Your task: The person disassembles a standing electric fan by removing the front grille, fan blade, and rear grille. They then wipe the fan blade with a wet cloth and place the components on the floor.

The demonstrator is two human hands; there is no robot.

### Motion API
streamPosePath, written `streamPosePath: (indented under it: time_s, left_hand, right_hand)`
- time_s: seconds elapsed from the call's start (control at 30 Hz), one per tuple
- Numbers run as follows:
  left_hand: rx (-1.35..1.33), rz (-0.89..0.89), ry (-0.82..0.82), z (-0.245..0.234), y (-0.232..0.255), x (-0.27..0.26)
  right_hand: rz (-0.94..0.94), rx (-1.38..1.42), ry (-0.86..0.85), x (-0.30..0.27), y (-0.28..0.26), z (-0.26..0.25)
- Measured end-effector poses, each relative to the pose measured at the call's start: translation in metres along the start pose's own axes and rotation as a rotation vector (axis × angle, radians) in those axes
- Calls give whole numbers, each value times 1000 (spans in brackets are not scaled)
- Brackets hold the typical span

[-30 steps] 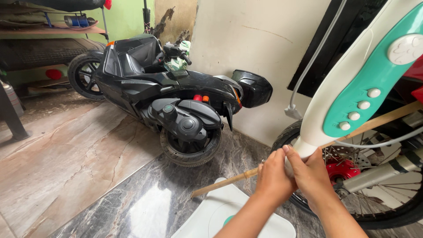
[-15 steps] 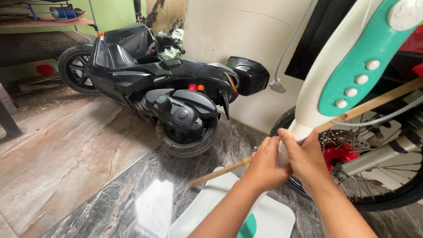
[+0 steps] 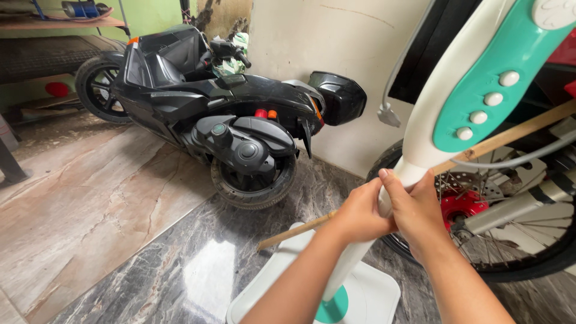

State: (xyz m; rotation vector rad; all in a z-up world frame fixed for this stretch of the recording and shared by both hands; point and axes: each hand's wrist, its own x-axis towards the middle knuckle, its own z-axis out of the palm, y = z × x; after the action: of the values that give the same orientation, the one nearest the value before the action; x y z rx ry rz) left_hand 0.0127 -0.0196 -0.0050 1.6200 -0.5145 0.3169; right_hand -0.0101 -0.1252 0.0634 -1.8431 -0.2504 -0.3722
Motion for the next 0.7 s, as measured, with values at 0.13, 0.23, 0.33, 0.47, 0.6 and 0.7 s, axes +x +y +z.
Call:
streamPosePath:
  time_s: [0.13, 0.23, 0.33, 0.47, 0.6, 0.7]
  left_hand:
    - [-60, -32, -206, -17, 0, 13]
    - [39, 60, 30, 2, 3, 5]
    - [319, 101, 459, 33, 11, -6]
    - [167, -15, 625, 51, 18, -4]
    - [101, 141, 504, 28, 11, -2]
    - [-59, -72, 69, -8, 4, 7]
  right_hand:
    - [14, -39, -1, -1, -2, 1]
    - [-9, -33, 20, 1, 3, 1]
    - [-53, -74, 72, 5, 9, 5]
    - [-49, -132, 118, 8, 15, 4]
    - [-59, -96, 101, 7, 15, 3]
    - [-54, -38, 67, 7, 11, 3]
